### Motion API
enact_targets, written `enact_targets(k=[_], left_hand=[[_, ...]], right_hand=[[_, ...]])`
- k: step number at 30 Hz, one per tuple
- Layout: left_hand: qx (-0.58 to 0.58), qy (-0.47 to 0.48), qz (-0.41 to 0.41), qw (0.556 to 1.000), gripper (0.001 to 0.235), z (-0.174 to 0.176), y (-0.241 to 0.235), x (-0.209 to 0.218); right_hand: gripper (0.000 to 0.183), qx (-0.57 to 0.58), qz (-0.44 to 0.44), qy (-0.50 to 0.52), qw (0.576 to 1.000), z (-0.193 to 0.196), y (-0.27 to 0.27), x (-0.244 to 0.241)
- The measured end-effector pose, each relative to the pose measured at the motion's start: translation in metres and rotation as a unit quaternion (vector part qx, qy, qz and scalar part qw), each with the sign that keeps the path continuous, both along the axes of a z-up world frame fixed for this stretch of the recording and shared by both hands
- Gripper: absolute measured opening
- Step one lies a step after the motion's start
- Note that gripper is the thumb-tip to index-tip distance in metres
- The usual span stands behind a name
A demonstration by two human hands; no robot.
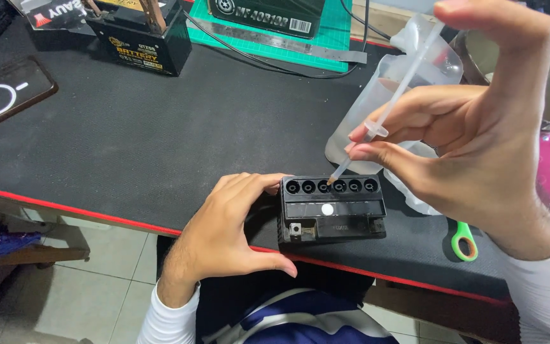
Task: Refilling the electrolyte in a small lead-acid battery using a syringe to inject liquid into individual cells.
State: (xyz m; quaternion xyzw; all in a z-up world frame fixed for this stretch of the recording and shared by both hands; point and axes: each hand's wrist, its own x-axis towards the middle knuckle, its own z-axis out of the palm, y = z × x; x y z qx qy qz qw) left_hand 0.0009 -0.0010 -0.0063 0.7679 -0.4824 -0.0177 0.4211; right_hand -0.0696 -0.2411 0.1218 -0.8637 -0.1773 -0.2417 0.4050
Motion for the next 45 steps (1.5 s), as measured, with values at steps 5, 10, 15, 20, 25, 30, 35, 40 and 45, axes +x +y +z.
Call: enact_targets(k=[5,10,15,20,25,30,35,40,45], left_hand=[[-0.006,0.001,-0.003,1.000,0.105,0.002,0.000,0.000],[0.000,-0.002,0.001,1.000,0.106,0.000,0.000,0.000],[-0.003,-0.002,0.001,1.000,0.106,0.000,0.001,0.000],[-0.003,0.000,0.001,1.000,0.105,0.000,0.001,0.000],[-0.004,0.005,-0.002,1.000,0.106,0.001,0.001,0.000],[-0.004,0.004,-0.001,1.000,0.105,0.001,0.000,0.000],[-0.003,0.001,0.001,1.000,0.107,-0.001,0.001,0.000],[0.000,0.006,0.002,1.000,0.106,0.000,0.001,0.000],[0.001,0.010,-0.004,1.000,0.106,0.001,0.000,0.001]], right_hand=[[0.087,0.030,-0.006,0.003,1.000,0.001,0.005,0.000],[0.082,0.043,-0.019,0.016,0.999,0.001,0.005,0.000],[0.076,0.053,-0.017,0.023,0.998,-0.002,0.003,0.000],[0.073,0.079,-0.037,0.044,0.995,-0.003,0.002,-0.001],[0.067,0.081,-0.039,0.049,0.995,-0.004,0.000,-0.002],[0.061,0.082,-0.049,0.048,0.994,-0.008,-0.003,-0.002],[0.050,0.078,-0.058,0.044,0.994,-0.009,-0.003,-0.003],[0.048,0.080,-0.068,0.051,0.993,-0.006,0.002,-0.003],[0.047,0.056,-0.090,0.050,0.993,-0.006,0.001,-0.002]])
